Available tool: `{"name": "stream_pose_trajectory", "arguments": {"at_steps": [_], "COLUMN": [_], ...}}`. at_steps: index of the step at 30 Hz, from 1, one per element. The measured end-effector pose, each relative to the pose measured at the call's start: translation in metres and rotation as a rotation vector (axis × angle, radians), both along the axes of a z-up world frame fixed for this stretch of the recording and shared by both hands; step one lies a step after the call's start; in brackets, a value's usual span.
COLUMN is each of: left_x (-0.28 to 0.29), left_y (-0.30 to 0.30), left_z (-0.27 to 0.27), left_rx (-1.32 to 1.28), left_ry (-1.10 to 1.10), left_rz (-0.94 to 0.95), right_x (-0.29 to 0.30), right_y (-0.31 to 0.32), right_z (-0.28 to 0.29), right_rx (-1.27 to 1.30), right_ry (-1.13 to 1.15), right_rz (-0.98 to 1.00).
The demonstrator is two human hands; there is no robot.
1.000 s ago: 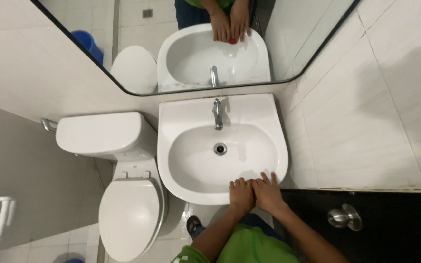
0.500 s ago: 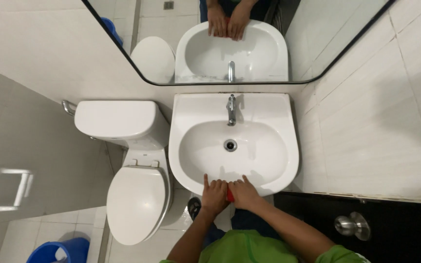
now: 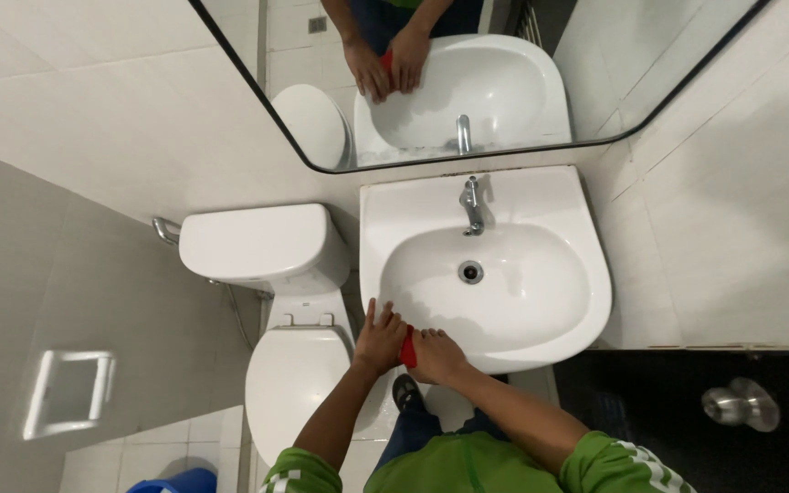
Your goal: The person cleans a white bathroom sink using a red cloth. They wipe the basin, the faucet, and the surrounding countertop area. The person also wrings out the cloth in the sink during the process.
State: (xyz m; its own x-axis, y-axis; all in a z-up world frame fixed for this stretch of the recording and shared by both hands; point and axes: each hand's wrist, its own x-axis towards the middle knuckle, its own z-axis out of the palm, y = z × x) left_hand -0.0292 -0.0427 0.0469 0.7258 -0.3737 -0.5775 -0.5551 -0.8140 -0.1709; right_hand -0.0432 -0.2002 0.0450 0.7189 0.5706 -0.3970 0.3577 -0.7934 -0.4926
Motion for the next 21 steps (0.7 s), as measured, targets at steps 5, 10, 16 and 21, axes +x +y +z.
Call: {"name": "stream_pose_trajectory", "arguments": {"at_steps": [5,10,16,21], "left_x": [0.000,-0.010,-0.016,-0.027], "left_y": [-0.013,-0.032,-0.056,-0.100], "left_z": [0.008,0.019,-0.037,-0.052], "left_rx": [0.099,0.255,-0.013,-0.578], "left_ry": [0.002,0.005,0.149,0.098], "left_rz": [-0.080,-0.191,-0.191,0.012], "right_x": [-0.001,-0.012,-0.022,-0.022], "right_y": [0.014,0.004,-0.044,-0.110], "right_z": [-0.025,0.001,0.007,-0.020], "right_rx": [-0.073,-0.096,-0.271,-0.122], "right_ry": [0.019,0.008,-0.056,-0.098], "right_rz": [-0.047,-0.100,0.012,-0.019]}}
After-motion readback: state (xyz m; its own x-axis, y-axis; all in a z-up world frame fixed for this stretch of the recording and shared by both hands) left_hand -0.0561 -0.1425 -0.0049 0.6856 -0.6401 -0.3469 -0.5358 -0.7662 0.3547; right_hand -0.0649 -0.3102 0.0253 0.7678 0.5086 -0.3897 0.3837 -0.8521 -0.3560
